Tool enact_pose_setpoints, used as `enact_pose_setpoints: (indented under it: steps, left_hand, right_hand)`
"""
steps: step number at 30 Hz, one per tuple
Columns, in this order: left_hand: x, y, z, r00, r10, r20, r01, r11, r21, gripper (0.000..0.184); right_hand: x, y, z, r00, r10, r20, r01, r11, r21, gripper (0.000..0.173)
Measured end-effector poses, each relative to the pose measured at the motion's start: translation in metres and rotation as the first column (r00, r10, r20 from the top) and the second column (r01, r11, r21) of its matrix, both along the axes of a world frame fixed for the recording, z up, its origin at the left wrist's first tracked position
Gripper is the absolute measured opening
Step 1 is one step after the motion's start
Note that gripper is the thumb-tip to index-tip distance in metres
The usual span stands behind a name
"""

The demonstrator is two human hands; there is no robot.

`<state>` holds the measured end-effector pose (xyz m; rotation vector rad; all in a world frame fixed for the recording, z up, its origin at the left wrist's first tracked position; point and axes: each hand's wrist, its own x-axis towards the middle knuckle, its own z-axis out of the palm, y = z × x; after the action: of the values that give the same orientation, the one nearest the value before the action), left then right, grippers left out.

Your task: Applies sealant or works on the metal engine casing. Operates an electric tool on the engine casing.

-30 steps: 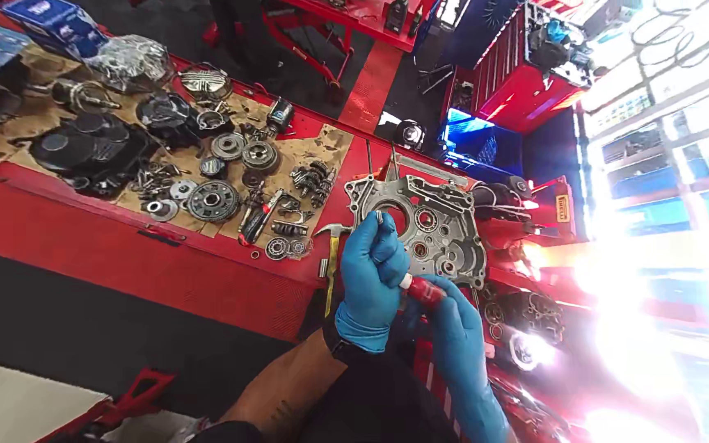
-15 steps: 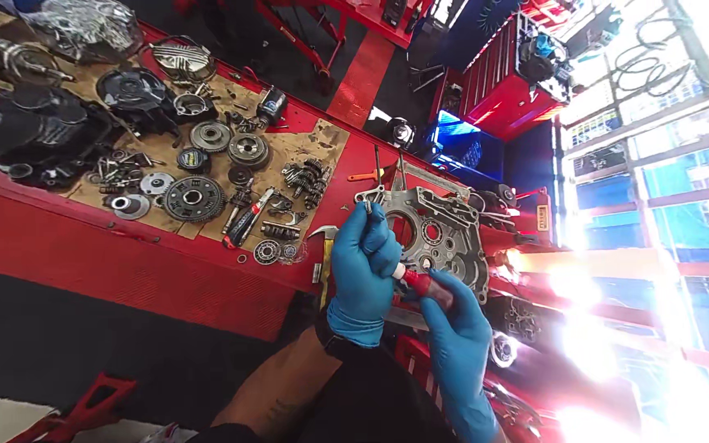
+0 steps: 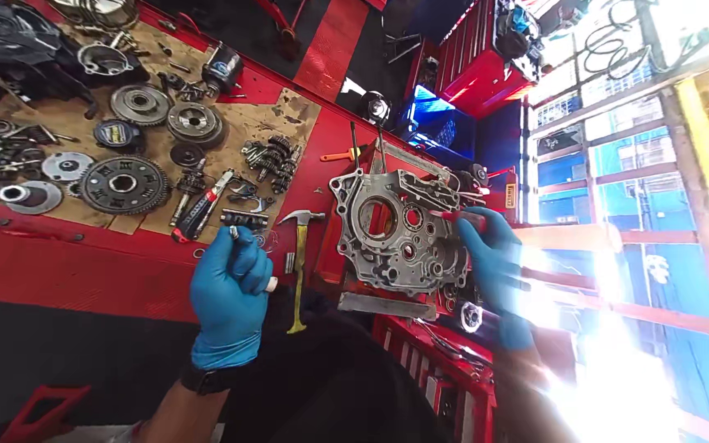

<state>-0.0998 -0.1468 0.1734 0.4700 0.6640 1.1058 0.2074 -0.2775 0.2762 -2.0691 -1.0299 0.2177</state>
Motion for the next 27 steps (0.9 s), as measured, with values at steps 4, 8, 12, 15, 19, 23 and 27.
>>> enact_pose_setpoints:
  steps: [4,8,12,15,19,23,27]
  left_hand:
    - [-0.017,-0.013,-0.022,0.993,0.027,-0.119,-0.031,0.999,-0.036,0.048]
    - [-0.027,-0.015,-0.033,0.989,0.032,-0.147,-0.039,0.998,-0.045,0.047]
    - [-0.032,-0.015,-0.039,0.987,0.052,-0.15,-0.063,0.996,-0.067,0.046]
    - [-0.035,-0.016,-0.042,0.987,0.056,-0.151,-0.069,0.995,-0.078,0.045]
    - [-0.034,-0.017,-0.043,0.985,0.057,-0.162,-0.071,0.994,-0.081,0.044]
    - [-0.033,-0.018,-0.043,0.984,0.054,-0.168,-0.068,0.994,-0.081,0.043]
    - [-0.032,-0.016,-0.043,0.983,0.045,-0.176,-0.06,0.995,-0.083,0.043]
  right_hand:
    - [0.005,0.021,-0.031,0.998,0.043,-0.046,-0.044,0.998,-0.038,0.022]
    - [0.004,0.03,-0.044,0.997,0.076,-0.029,-0.077,0.996,-0.05,0.021]
    - [0.006,0.034,-0.051,0.999,0.046,-0.009,-0.047,0.996,-0.071,0.022]
    - [0.007,0.035,-0.056,0.998,0.055,-0.005,-0.055,0.997,-0.056,0.019]
    - [0.007,0.036,-0.055,0.997,0.073,-0.027,-0.074,0.996,-0.057,0.017]
    - [0.009,0.038,-0.054,0.997,0.076,-0.01,-0.076,0.995,-0.066,0.015]
    - [0.008,0.039,-0.054,0.997,0.081,-0.019,-0.082,0.994,-0.068,0.015]
